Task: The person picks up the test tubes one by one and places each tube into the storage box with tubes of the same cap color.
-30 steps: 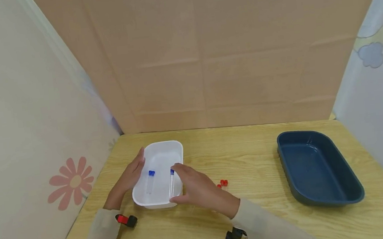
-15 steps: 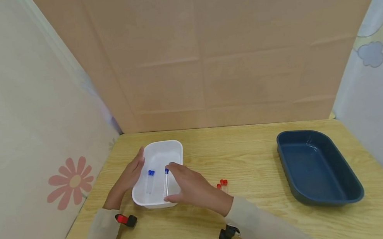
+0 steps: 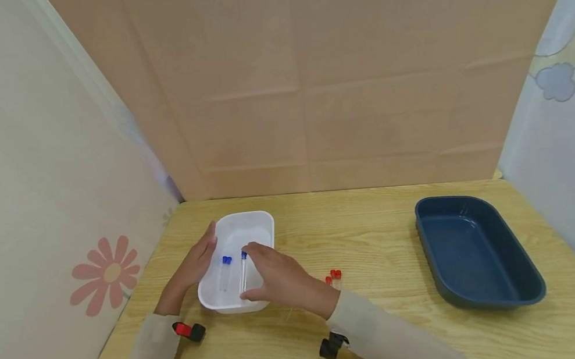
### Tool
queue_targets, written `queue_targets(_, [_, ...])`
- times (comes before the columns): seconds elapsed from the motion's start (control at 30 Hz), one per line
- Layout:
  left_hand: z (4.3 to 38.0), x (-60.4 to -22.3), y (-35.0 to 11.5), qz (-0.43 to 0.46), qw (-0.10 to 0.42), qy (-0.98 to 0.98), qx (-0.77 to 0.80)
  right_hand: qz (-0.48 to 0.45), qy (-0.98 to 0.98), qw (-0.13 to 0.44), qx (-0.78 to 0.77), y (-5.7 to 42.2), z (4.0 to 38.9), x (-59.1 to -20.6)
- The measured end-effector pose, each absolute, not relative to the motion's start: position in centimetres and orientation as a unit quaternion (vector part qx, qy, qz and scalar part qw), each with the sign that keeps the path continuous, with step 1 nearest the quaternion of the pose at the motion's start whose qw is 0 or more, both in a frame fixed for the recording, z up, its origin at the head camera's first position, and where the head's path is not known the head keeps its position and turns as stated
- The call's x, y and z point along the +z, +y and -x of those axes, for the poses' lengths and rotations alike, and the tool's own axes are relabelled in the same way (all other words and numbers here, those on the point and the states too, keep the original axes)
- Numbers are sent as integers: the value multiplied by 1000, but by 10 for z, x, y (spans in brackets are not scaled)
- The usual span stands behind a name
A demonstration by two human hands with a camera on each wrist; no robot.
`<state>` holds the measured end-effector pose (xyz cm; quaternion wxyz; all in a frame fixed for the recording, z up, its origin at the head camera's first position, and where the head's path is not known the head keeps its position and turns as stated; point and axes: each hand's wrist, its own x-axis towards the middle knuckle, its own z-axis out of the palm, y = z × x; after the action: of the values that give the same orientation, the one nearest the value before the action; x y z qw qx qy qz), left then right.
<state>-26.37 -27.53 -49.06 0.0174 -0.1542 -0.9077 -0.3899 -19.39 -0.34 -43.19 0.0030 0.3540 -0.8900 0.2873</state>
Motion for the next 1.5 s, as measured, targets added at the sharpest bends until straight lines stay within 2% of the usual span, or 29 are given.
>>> queue_targets(1.07, [263,-488,-276,148,1,-908,-391,-351,-902,-15,250,-29,212,-439])
queue_targets(1.5, [263,-489,-276,155,13,-906,-394,-359,-904,-36,230,-39,217,-442])
